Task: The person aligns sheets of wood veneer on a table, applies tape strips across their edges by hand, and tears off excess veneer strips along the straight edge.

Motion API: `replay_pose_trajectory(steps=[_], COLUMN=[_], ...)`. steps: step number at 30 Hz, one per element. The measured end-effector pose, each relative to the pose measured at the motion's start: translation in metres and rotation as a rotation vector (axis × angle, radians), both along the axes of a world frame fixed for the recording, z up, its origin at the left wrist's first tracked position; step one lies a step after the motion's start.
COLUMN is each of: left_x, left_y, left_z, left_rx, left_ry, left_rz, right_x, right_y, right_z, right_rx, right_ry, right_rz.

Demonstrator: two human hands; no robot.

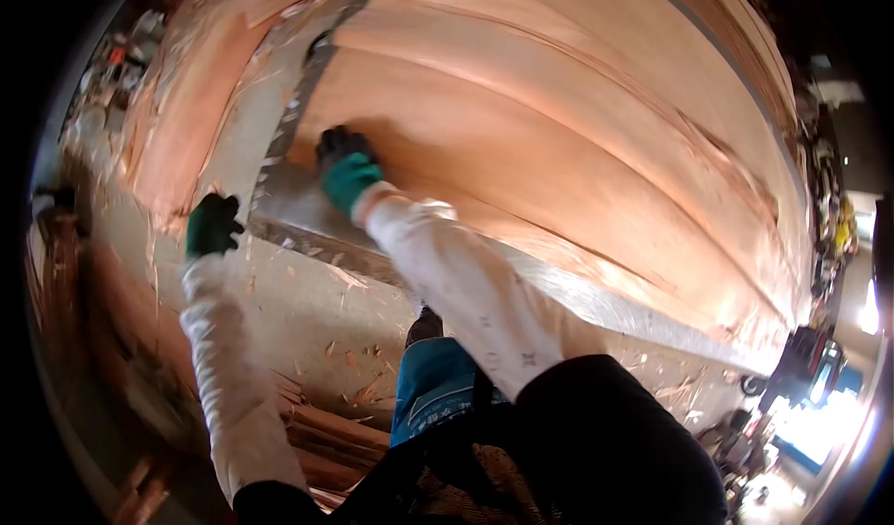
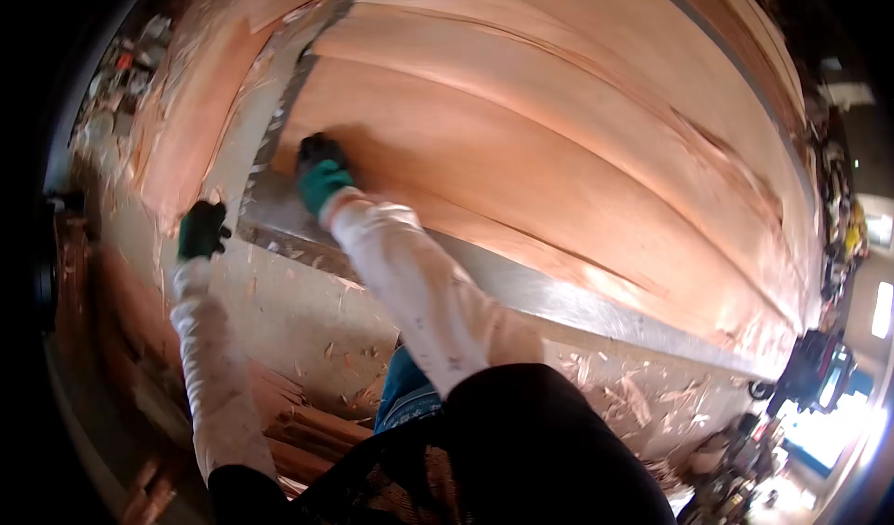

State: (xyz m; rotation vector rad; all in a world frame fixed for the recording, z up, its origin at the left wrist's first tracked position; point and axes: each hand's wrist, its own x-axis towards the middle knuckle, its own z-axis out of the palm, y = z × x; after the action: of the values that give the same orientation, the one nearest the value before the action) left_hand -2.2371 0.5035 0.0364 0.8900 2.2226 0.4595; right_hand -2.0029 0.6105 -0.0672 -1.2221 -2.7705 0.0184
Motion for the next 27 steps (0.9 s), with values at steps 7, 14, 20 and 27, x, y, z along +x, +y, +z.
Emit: replay_pose_trajectory(steps=[7, 14, 20, 27], left_x=[0.141, 0.383, 0.451, 0.452], left_y=[-0.147, -0.123, -0.046, -0.035], left_z=[0.008, 0.019, -0.011, -0.038], left_rx=[0.024, 0.149, 0.202, 0.162], left_ry=[-0.355, -0.732, -0.778, -0.718], left_rz=[0.18, 0.009, -0.108, -0.189], right_x=[0.198, 0.411, 0.418, 0.406], right_y=[-0.081, -0.095, -0.093, -0.11], right_z=[0.087, 0.086, 0.055, 0.068], right_rx=[0.073, -0.196, -0.069, 0.153], right_ry=[0.721, 0.283, 0.372, 0.193], right_rz=[0.047, -0.3, -0.209, -0.215])
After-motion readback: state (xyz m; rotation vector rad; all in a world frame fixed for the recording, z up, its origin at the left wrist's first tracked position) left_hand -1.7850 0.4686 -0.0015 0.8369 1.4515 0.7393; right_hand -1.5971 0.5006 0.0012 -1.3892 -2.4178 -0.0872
